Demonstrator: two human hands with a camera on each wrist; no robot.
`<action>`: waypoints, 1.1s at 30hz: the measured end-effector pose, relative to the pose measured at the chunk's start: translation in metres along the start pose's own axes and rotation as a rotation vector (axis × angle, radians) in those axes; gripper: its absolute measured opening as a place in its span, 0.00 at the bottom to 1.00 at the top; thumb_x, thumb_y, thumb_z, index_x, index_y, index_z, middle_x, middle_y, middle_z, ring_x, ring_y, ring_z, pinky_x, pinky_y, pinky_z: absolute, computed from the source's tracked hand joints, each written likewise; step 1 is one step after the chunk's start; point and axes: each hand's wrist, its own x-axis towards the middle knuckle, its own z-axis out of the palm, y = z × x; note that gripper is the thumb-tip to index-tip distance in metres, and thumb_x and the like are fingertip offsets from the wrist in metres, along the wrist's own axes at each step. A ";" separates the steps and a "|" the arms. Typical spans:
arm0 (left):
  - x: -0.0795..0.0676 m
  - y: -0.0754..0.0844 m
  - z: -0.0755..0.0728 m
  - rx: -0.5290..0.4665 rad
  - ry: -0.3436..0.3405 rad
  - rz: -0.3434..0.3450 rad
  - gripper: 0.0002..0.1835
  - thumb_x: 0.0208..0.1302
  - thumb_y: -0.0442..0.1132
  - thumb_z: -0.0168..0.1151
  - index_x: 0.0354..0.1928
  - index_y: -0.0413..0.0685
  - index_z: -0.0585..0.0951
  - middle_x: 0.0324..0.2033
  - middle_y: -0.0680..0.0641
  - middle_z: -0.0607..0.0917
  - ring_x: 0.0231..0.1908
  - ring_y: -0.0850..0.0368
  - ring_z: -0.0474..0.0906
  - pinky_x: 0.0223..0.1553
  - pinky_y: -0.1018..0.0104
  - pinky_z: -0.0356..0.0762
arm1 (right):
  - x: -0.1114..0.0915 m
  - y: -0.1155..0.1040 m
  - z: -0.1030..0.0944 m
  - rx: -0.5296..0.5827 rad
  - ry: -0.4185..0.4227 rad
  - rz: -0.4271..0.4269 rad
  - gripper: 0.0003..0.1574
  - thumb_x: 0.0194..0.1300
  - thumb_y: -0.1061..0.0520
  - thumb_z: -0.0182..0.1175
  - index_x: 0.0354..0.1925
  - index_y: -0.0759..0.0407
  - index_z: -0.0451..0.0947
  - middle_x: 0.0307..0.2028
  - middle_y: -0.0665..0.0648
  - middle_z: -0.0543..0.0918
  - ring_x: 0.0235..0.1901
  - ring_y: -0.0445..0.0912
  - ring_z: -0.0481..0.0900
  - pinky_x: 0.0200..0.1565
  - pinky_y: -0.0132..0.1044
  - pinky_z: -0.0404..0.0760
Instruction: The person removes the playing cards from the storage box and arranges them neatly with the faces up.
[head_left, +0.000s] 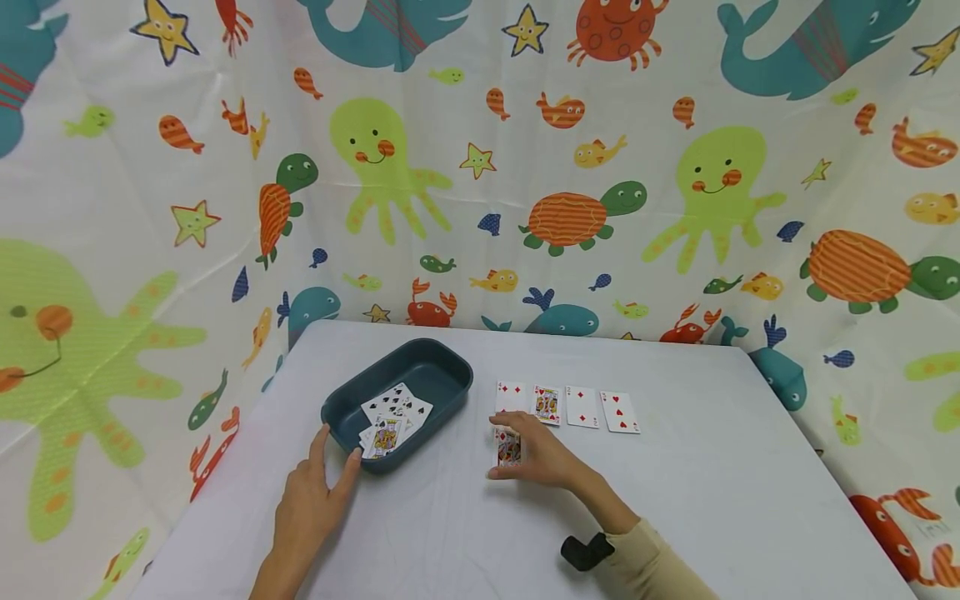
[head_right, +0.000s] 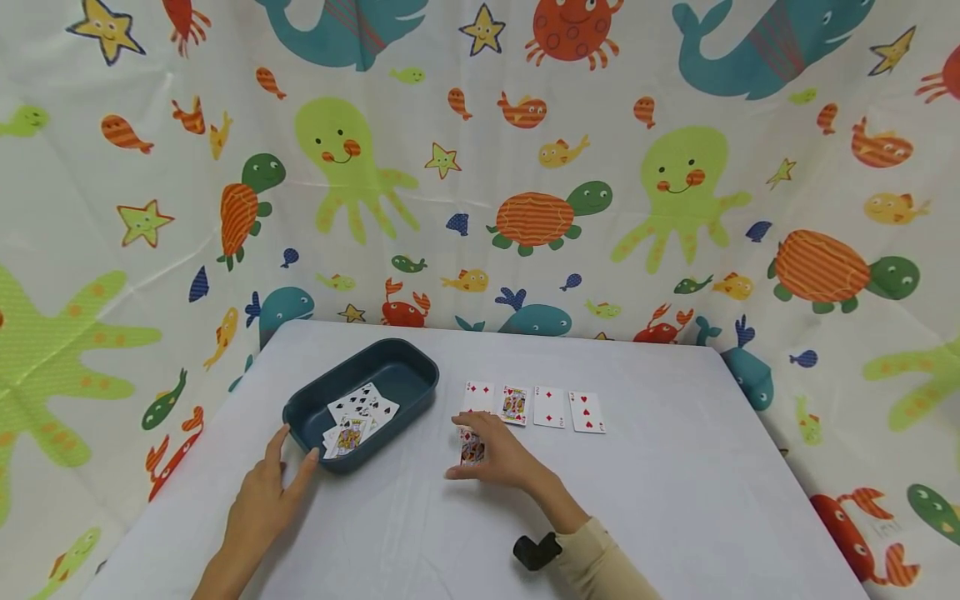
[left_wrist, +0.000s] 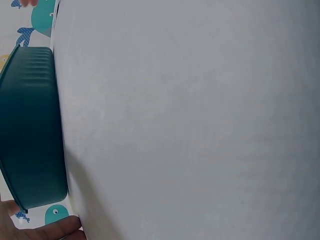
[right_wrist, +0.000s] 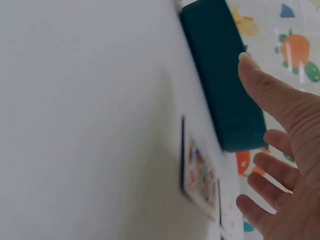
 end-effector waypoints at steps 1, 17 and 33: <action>0.000 0.000 0.000 0.001 0.000 0.000 0.46 0.73 0.67 0.49 0.80 0.43 0.52 0.53 0.21 0.77 0.53 0.24 0.76 0.48 0.30 0.76 | 0.001 -0.003 -0.001 0.035 0.004 0.007 0.51 0.56 0.40 0.77 0.71 0.54 0.70 0.69 0.53 0.72 0.69 0.55 0.68 0.67 0.58 0.68; 0.000 -0.002 0.001 0.005 -0.006 -0.011 0.47 0.73 0.69 0.48 0.80 0.43 0.52 0.54 0.21 0.76 0.54 0.25 0.76 0.49 0.30 0.76 | 0.034 -0.043 0.017 0.312 0.059 -0.043 0.43 0.64 0.50 0.73 0.73 0.51 0.67 0.71 0.53 0.71 0.71 0.54 0.68 0.67 0.47 0.72; -0.001 -0.001 0.003 0.014 0.029 0.000 0.46 0.73 0.67 0.50 0.79 0.42 0.54 0.49 0.22 0.78 0.49 0.27 0.78 0.45 0.32 0.78 | 0.083 -0.071 0.043 0.370 0.034 -0.104 0.42 0.65 0.51 0.72 0.73 0.55 0.68 0.70 0.56 0.72 0.70 0.54 0.69 0.67 0.52 0.71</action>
